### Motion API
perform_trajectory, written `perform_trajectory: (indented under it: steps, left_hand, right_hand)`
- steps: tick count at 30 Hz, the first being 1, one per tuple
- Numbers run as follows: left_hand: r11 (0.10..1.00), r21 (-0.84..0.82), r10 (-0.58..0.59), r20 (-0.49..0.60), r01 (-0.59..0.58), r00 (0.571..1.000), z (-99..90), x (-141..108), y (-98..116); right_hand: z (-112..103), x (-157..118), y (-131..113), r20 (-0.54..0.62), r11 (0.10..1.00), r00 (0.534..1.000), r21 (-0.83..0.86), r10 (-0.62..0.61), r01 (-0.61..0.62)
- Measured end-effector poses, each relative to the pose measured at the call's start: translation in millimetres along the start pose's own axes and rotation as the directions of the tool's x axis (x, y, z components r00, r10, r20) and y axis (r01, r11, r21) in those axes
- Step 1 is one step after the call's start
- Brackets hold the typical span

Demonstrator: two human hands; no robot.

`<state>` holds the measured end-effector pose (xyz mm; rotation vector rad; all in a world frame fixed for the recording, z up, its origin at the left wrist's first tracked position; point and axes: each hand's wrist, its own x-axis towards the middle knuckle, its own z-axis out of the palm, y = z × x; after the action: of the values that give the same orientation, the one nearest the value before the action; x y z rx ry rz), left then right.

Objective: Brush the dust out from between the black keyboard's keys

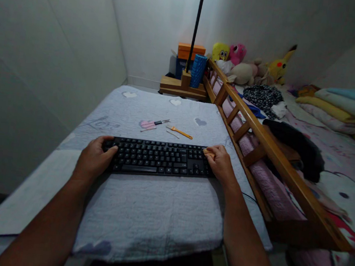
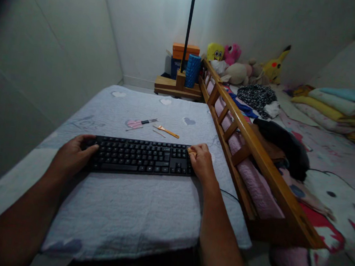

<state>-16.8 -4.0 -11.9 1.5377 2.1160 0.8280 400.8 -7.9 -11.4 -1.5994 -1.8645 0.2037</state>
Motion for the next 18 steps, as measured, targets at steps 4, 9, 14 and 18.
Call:
perform_trajectory:
  steps: [4, 9, 14, 18]
  left_hand:
    - [1.000, -0.011, 0.001, -0.004, -0.001, 1.000, -0.6, -0.3, 1.3]
    - [1.000, -0.008, -0.017, 0.001, 0.017, 1.000, -1.5, -1.7, 3.2]
    - [0.999, -0.033, -0.019, 0.006, 0.019, 1.000, 0.4, -0.2, -0.5]
    - [0.999, -0.036, -0.010, -0.005, 0.009, 1.000, 0.1, -0.7, -0.5]
  right_hand:
    - [0.8, -2.9, 1.6, 0.026, 0.998, 0.999, -0.040, -0.038, 0.039]
    - [-2.8, -4.2, -0.1, 0.059, 0.991, 0.998, -0.131, -0.010, 0.017]
    - [-10.8, -6.4, -7.0, 0.106, 0.985, 0.994, -0.171, -0.016, 0.034]
    - [-16.6, -7.7, -11.2, 0.145, 0.990, 0.989, -0.136, -0.008, 0.027]
